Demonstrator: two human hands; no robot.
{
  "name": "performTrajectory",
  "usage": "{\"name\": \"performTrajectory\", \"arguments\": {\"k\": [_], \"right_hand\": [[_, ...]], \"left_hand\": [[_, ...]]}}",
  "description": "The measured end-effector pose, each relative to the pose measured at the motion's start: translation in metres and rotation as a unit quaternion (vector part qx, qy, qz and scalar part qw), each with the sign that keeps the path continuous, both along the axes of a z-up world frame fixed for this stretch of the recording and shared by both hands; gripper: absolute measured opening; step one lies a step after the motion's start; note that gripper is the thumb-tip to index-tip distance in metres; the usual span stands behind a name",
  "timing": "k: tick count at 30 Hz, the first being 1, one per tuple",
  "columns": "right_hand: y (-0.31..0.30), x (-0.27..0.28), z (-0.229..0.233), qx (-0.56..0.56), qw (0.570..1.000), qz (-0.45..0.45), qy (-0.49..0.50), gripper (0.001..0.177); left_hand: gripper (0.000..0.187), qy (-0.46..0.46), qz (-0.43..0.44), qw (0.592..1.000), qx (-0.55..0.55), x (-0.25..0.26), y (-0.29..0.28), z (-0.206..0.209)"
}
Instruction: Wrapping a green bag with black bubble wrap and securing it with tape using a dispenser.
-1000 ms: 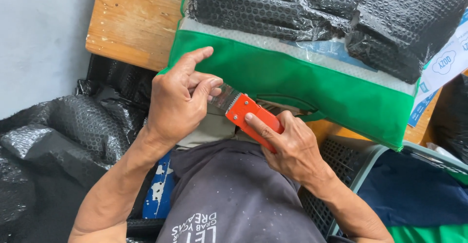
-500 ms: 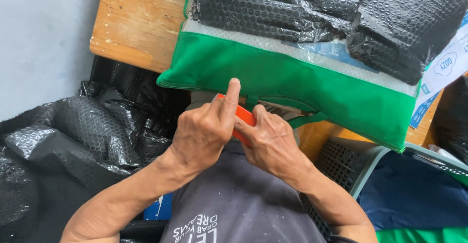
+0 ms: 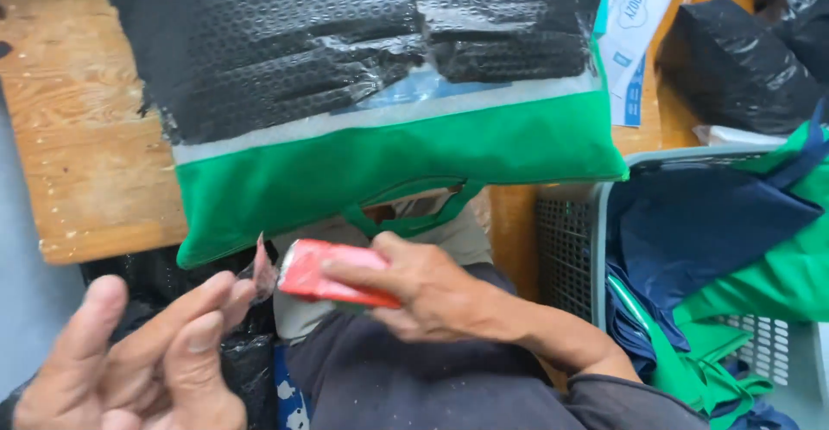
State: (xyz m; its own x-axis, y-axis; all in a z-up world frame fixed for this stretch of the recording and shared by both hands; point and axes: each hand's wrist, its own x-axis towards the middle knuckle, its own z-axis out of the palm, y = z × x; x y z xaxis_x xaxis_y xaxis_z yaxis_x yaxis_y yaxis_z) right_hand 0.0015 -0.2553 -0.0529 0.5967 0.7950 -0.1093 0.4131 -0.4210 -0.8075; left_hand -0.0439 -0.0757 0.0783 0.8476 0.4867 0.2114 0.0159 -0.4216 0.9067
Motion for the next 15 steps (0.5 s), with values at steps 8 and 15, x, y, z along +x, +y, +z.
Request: {"name": "performTrajectory", "arguments": {"k": [8,15], "right_hand": [[-0.219,0.097,0.01,0.258,0.797,-0.528,-0.137,0.066],[-0.345,0.16,-0.096,0.308,0.694,-0.641,0.113,0.048]], "left_hand": [[0.061,-0.02,-0.02,0.954,-0.297,0.029,0.009,-0.076],[0.054,-0.023,-0.044,0.866,-0.498,0.049,-0.013,-0.108]]}}
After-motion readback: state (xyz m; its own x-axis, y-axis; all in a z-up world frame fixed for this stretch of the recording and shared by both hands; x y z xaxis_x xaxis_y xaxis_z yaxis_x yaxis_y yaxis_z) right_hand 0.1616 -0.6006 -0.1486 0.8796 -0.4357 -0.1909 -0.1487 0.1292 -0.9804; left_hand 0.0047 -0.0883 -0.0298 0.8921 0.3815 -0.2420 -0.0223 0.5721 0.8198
